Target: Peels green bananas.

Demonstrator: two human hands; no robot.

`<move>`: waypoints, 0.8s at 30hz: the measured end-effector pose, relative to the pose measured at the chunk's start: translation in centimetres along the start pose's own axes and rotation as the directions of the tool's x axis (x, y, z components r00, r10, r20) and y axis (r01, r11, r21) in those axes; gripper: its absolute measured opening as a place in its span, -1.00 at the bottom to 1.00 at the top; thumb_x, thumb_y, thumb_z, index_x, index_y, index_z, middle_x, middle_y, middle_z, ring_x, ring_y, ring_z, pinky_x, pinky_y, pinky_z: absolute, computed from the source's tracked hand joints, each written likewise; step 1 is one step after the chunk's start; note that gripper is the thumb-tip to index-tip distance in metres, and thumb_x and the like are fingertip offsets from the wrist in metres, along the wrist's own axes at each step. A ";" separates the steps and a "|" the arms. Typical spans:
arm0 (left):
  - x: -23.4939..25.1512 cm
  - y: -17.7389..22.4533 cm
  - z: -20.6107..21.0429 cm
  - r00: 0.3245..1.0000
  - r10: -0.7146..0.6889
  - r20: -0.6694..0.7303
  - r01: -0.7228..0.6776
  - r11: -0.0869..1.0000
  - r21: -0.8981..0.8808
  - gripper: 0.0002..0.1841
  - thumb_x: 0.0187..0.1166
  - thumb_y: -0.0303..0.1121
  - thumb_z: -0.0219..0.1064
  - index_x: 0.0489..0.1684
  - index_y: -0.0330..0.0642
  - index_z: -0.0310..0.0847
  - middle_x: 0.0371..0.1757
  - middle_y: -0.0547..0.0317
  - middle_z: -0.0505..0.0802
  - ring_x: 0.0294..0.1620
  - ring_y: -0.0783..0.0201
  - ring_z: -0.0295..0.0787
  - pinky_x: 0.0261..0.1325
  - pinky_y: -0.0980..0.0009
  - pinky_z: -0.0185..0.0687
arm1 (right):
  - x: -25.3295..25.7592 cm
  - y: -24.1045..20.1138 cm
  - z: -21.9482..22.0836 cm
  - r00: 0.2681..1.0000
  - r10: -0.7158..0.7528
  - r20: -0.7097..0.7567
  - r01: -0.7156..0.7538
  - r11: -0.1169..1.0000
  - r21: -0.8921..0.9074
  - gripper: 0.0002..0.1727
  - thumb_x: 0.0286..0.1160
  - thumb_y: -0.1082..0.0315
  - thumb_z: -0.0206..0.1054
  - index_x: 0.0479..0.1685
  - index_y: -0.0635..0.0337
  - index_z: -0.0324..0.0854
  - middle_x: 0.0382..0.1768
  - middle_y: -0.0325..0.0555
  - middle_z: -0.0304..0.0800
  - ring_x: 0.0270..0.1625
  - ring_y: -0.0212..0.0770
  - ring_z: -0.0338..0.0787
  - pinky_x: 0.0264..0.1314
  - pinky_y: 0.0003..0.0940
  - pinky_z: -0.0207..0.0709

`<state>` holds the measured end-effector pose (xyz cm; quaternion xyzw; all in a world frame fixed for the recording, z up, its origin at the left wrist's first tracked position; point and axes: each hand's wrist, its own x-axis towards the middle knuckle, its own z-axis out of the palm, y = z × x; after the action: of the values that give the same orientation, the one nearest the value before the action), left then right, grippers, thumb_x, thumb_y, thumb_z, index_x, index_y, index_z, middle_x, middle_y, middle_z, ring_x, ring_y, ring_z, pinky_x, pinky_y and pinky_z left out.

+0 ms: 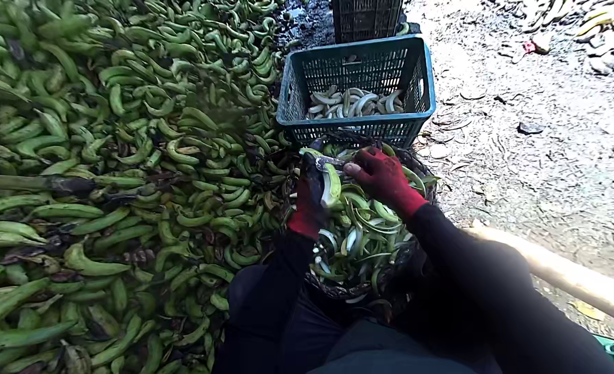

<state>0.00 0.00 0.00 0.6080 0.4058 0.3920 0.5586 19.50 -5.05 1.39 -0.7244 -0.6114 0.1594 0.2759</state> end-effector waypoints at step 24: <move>0.9 -0.4 0.5 0.993 -0.069 -0.097 0.058 0.993 -0.107 -0.43 0.85 0.16 -0.18 0.66 0.13 0.40 0.51 0.19 0.67 0.43 0.23 0.62 0.43 0.08 0.58 | 0.3 -1.0 1.1 0.997 0.059 0.048 -0.059 0.998 0.005 -0.36 0.71 -0.33 -0.02 0.00 0.02 0.71 -0.08 0.09 0.74 -0.01 0.16 0.77 -0.03 0.32 0.55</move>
<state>0.80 0.68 -0.42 0.5444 0.4314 0.4246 0.5807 18.13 -4.44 1.20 -0.7371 -0.5957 0.1868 0.2587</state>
